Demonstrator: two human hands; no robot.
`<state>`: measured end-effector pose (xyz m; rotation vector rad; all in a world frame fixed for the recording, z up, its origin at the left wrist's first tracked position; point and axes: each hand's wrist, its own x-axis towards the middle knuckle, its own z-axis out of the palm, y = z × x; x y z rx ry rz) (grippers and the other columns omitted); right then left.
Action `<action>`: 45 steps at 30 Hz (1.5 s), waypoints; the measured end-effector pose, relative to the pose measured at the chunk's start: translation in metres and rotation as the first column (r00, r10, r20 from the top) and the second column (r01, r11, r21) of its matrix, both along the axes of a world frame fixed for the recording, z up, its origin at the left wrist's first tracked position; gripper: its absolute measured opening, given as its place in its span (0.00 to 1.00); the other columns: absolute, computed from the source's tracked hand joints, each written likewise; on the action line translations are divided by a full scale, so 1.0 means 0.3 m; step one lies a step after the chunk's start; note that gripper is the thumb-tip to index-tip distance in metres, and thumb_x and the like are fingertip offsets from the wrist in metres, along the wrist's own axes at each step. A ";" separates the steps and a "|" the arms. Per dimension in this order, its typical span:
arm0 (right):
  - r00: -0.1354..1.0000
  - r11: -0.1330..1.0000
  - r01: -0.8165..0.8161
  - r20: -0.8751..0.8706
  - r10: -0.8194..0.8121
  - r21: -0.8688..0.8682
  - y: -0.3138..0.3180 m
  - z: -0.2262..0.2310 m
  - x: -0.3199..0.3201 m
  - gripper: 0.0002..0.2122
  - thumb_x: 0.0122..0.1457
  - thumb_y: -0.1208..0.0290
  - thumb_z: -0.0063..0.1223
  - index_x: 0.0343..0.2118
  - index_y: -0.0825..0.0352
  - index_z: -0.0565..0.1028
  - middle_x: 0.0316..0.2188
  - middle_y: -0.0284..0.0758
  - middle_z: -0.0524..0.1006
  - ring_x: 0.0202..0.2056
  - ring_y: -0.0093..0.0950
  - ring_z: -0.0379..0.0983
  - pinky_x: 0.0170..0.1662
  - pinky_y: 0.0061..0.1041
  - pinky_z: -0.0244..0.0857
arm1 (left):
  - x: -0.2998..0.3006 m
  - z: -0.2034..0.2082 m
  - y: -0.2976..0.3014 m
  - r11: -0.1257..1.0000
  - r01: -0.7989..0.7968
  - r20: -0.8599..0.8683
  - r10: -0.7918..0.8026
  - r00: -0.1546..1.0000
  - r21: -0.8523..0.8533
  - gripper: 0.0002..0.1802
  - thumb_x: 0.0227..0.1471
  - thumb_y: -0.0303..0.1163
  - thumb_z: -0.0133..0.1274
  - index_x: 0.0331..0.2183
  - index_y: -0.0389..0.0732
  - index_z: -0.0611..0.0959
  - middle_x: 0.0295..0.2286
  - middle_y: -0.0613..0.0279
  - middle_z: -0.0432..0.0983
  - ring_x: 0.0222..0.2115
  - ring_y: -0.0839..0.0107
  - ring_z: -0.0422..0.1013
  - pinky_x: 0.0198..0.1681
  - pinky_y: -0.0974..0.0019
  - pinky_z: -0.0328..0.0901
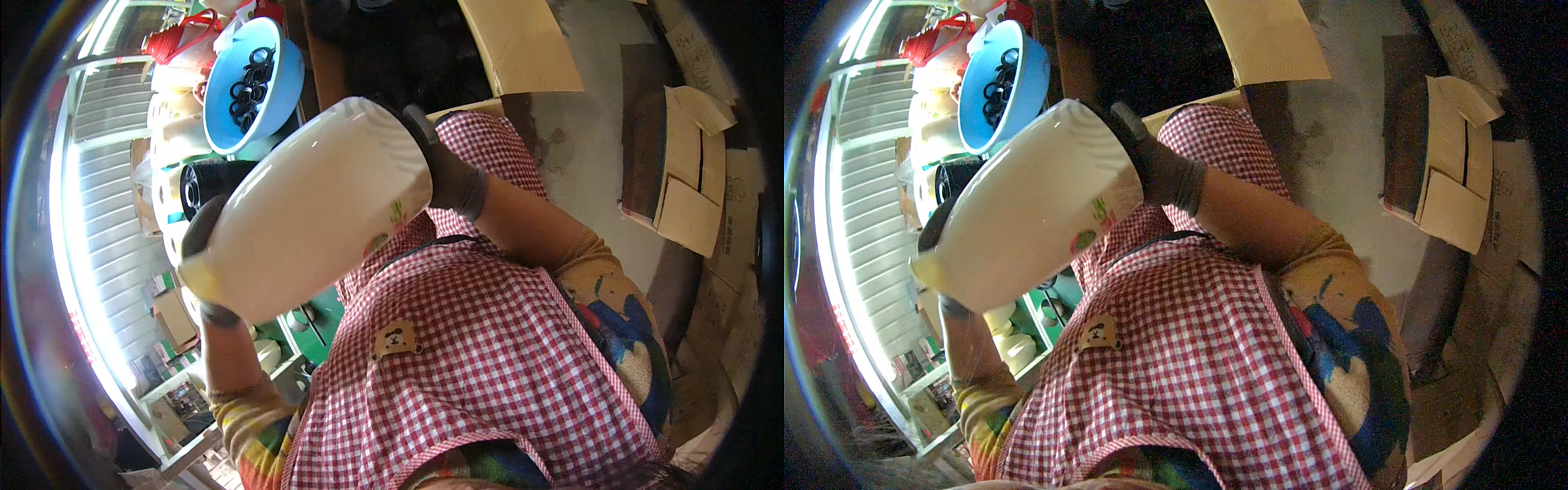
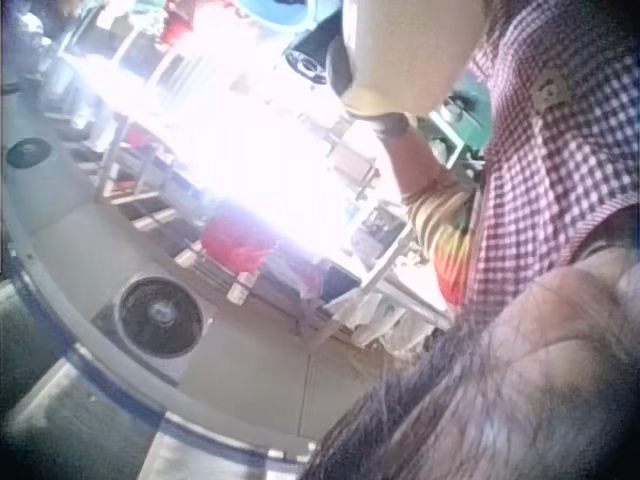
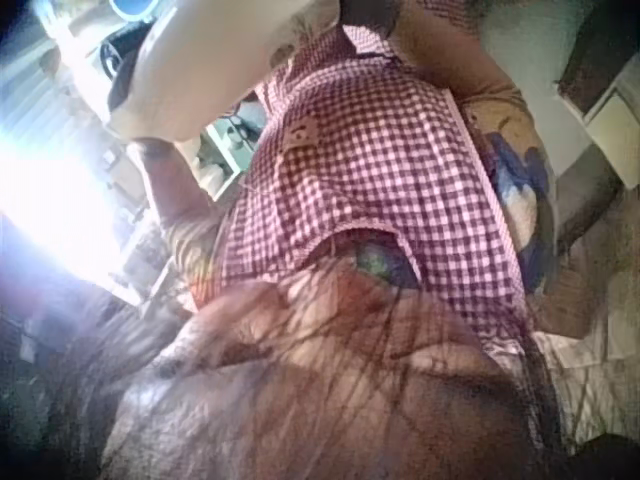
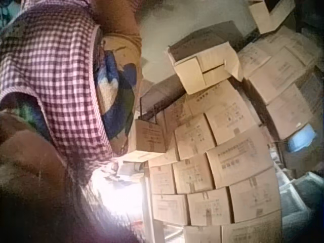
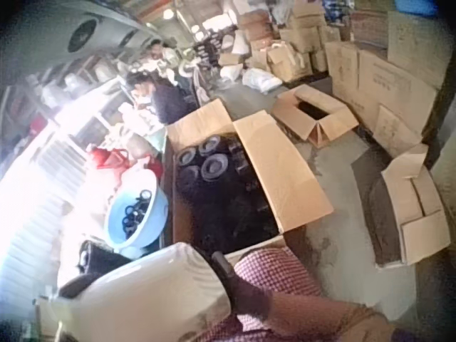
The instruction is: The person assembles white electric kettles by placing black lids onto the kettle bodies. They pick up each kettle, align and press the lid into place, then set the finished unit aside on the table.
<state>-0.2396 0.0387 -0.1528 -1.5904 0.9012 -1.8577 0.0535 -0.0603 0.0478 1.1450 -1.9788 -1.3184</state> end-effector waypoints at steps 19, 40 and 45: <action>0.531 0.820 -0.572 0.742 0.408 -0.042 0.110 0.283 -0.076 0.38 0.61 0.44 0.45 0.68 0.62 0.51 0.65 0.38 0.58 0.65 0.34 0.54 0.66 0.37 0.48 | -0.054 -0.343 0.141 0.680 0.405 -0.745 0.322 0.583 0.611 0.51 0.54 0.73 0.31 0.59 0.35 0.65 0.54 0.48 0.68 0.51 0.53 0.68 0.55 0.50 0.63; 0.552 0.940 -0.301 -0.774 0.310 0.161 0.049 0.304 -0.011 0.38 0.50 0.38 0.54 0.58 0.64 0.68 0.59 0.44 0.67 0.61 0.45 0.59 0.64 0.45 0.49 | -0.144 -0.468 0.121 0.803 0.384 -0.503 -0.123 0.856 0.456 0.32 0.63 0.33 0.43 0.64 0.38 0.55 0.59 0.52 0.59 0.60 0.64 0.57 0.63 0.64 0.51; 0.246 0.945 -0.308 -0.951 0.190 0.109 -0.085 0.338 -0.102 0.47 0.48 0.22 0.33 0.65 0.53 0.59 0.68 0.43 0.48 0.69 0.46 0.38 0.68 0.51 0.27 | -0.250 -0.387 -0.088 0.604 0.538 -0.337 -0.422 0.841 0.587 0.30 0.60 0.31 0.43 0.63 0.39 0.59 0.58 0.51 0.62 0.58 0.63 0.61 0.61 0.61 0.58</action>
